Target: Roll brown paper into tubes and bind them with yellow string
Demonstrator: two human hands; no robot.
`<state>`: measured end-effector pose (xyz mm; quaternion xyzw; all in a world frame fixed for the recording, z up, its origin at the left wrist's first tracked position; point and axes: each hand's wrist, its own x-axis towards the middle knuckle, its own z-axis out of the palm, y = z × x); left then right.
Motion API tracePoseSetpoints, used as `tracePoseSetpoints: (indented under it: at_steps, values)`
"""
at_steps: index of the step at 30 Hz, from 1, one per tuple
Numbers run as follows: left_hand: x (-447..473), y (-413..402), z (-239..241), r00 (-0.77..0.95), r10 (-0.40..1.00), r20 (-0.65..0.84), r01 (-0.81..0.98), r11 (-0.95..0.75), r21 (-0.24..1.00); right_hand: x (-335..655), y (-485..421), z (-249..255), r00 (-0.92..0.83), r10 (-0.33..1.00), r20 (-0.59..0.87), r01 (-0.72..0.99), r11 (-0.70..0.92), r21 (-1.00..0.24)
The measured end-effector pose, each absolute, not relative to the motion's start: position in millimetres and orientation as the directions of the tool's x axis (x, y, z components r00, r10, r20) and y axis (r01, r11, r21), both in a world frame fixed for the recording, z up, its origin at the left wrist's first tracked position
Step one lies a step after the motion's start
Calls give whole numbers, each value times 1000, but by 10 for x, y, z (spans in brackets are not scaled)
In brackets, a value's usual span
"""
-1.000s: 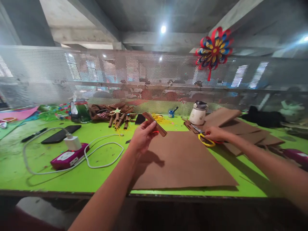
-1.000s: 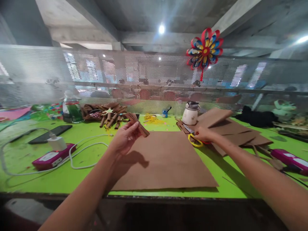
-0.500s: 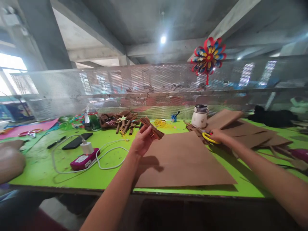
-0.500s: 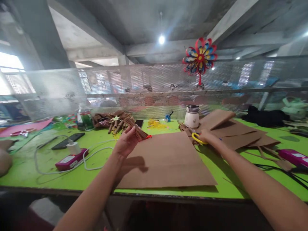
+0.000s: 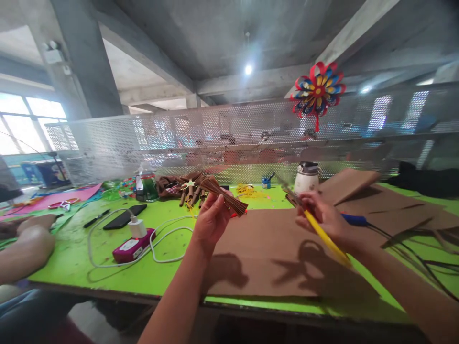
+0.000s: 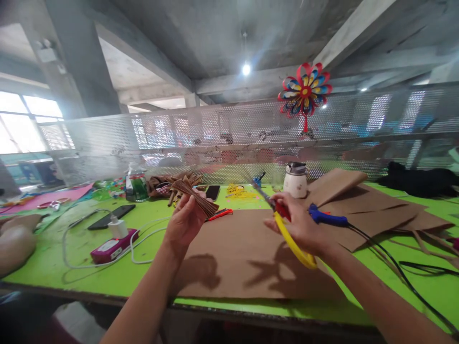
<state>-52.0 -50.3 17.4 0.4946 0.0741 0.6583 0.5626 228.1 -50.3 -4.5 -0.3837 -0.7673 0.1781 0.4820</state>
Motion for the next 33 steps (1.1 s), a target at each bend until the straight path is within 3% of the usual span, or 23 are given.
tracePoseSetpoints:
  at_steps: [4, 9, 12, 22, 27, 33]
  values:
    - [-499, -543, 201, 122, 813, 569, -658, -363, 660, 2050, -722, 63, -409, 727, 551, 521, 682, -514]
    - [-487, -540, 205, 122, 800, 587, -641, -389, 662, 1952, -790, 51, -429, 638, 639, 600, 730, -327]
    - [-474, -544, 203, 134, 804, 580, -620, -389, 682, 1957, -782, -12, -418, 614, 669, 618, 732, -286]
    - [-375, -487, 74, 193, 835, 515, -590, -320, 741, 1832, -917, -11, -361, 690, 628, 594, 689, -416]
    - [-324, -499, 73, 185, 829, 528, -571, -347, 744, 1707, -1061, -4, -269, 778, 568, 648, 582, -491]
    - [-298, -556, 80, 209, 820, 532, -563, -344, 751, 1579, -1059, -116, -269, 770, 578, 601, 603, -524]
